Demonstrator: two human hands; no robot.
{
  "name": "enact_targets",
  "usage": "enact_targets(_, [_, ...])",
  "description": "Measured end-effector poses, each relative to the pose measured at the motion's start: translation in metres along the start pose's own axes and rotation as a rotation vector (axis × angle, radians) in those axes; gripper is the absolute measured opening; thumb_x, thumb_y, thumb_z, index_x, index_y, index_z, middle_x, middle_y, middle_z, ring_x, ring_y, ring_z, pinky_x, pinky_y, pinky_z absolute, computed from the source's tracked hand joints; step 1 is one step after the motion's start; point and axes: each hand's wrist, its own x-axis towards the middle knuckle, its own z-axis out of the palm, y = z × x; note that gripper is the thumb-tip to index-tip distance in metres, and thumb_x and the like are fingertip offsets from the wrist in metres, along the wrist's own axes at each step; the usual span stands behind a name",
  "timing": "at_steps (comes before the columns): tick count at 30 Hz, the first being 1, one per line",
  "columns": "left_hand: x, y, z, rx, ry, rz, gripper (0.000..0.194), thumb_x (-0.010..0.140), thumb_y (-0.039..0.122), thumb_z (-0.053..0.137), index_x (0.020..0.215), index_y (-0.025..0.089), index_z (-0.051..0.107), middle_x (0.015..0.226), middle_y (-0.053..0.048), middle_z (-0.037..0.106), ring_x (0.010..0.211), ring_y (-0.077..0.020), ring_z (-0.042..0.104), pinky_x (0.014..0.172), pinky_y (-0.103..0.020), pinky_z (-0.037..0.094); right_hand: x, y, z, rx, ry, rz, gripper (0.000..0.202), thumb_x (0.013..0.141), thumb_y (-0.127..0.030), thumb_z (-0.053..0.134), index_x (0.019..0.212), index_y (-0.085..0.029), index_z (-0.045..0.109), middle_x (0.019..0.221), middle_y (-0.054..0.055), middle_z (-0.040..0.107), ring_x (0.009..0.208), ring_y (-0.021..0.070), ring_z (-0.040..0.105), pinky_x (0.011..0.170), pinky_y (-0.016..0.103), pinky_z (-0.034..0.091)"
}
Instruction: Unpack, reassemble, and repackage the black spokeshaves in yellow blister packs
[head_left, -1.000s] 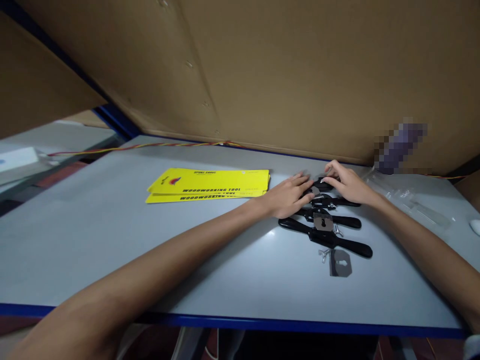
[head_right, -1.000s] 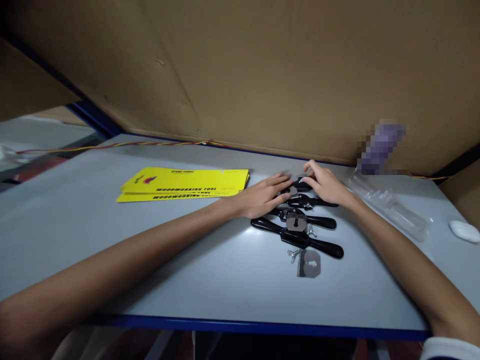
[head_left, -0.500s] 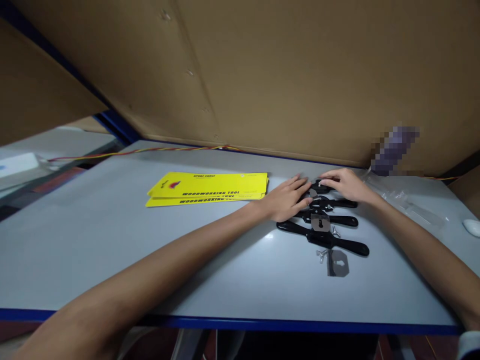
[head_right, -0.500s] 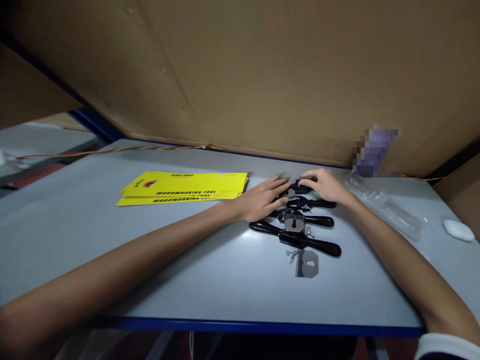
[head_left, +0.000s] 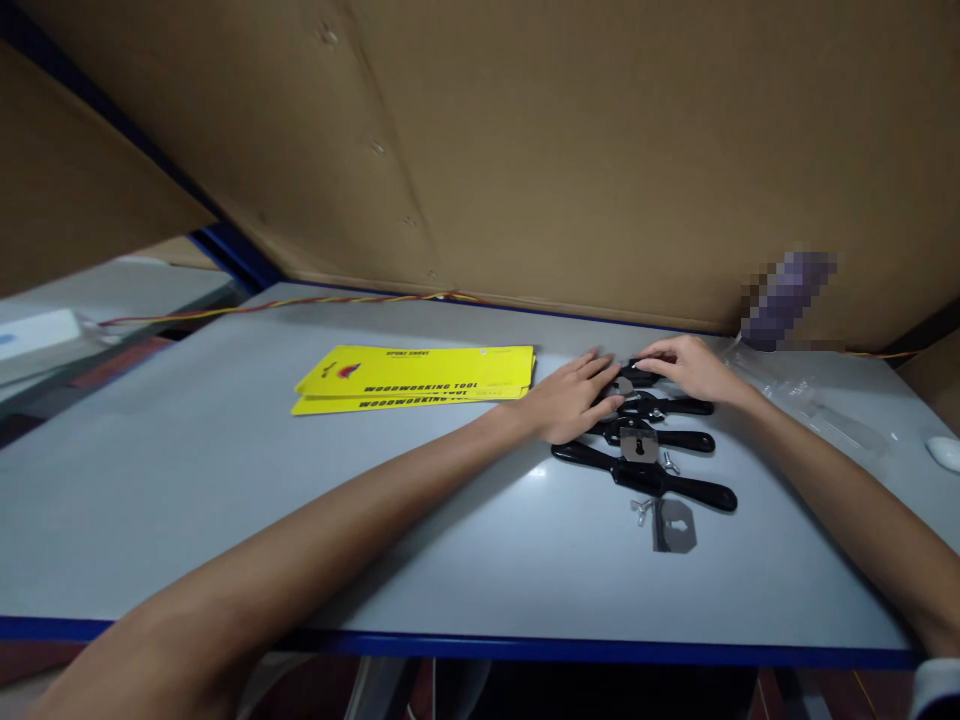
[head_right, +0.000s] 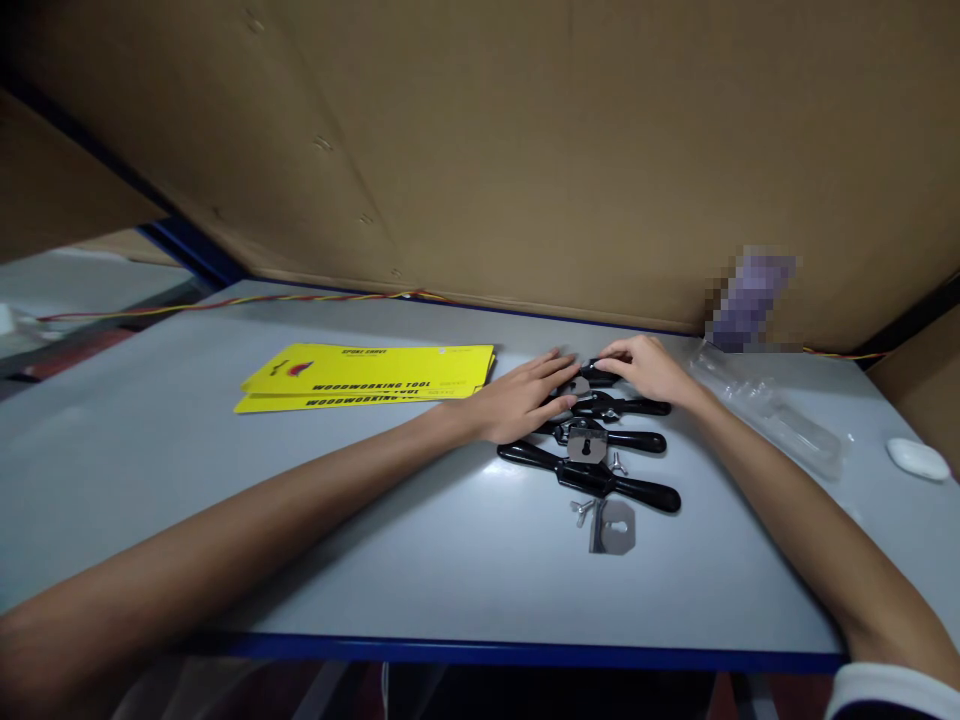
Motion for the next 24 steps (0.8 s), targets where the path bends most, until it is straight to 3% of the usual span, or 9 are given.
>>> enact_targets(8, [-0.001, 0.0, 0.0, 0.003, 0.007, 0.008, 0.076, 0.108, 0.058, 0.022, 0.163, 0.006, 0.032, 0.171, -0.021, 0.027, 0.163, -0.0326, 0.015, 0.131, -0.051, 0.019, 0.003, -0.011, 0.017, -0.166, 0.108, 0.018, 0.026, 0.096, -0.039, 0.062, 0.09, -0.018, 0.077, 0.088, 0.007, 0.08, 0.08, 0.0213, 0.069, 0.078, 0.033, 0.048])
enact_targets(12, [-0.002, -0.003, 0.003, -0.001, 0.018, 0.016, 0.076, 0.107, 0.061, 0.022, 0.163, 0.01, 0.032, 0.172, -0.019, 0.026, 0.163, -0.0323, 0.014, 0.131, -0.051, 0.019, 0.001, -0.007, 0.011, -0.087, 0.028, 0.046, 0.019, 0.091, -0.034, 0.069, 0.096, -0.018, 0.077, 0.089, 0.006, 0.08, 0.08, 0.0203, 0.07, 0.076, 0.032, 0.051])
enact_targets(16, [-0.002, -0.002, 0.002, -0.005, 0.008, 0.007, 0.078, 0.107, 0.061, 0.021, 0.163, 0.008, 0.031, 0.171, -0.02, 0.026, 0.163, -0.0326, 0.014, 0.131, -0.051, 0.019, 0.0, -0.006, 0.002, -0.061, -0.03, -0.002, 0.019, 0.094, -0.028, 0.063, 0.101, -0.02, 0.079, 0.103, 0.008, 0.081, 0.093, 0.0231, 0.073, 0.085, 0.034, 0.052])
enact_targets(19, [-0.001, 0.0, 0.0, 0.0, -0.004, -0.002, 0.079, 0.108, 0.06, 0.02, 0.163, 0.005, 0.03, 0.171, -0.021, 0.025, 0.163, -0.0329, 0.013, 0.131, -0.05, 0.018, 0.0, -0.008, 0.005, -0.118, 0.011, -0.011, 0.023, 0.098, -0.032, 0.06, 0.094, -0.02, 0.079, 0.103, 0.009, 0.082, 0.096, 0.0245, 0.073, 0.087, 0.035, 0.05])
enact_targets(24, [-0.001, 0.0, 0.0, 0.002, -0.009, -0.001, 0.08, 0.107, 0.061, 0.02, 0.164, 0.005, 0.029, 0.171, -0.022, 0.025, 0.163, -0.0336, 0.013, 0.131, -0.051, 0.018, 0.001, -0.011, 0.017, -0.183, 0.097, 0.037, 0.025, 0.097, -0.037, 0.061, 0.091, -0.018, 0.077, 0.089, 0.008, 0.079, 0.08, 0.021, 0.068, 0.076, 0.032, 0.047])
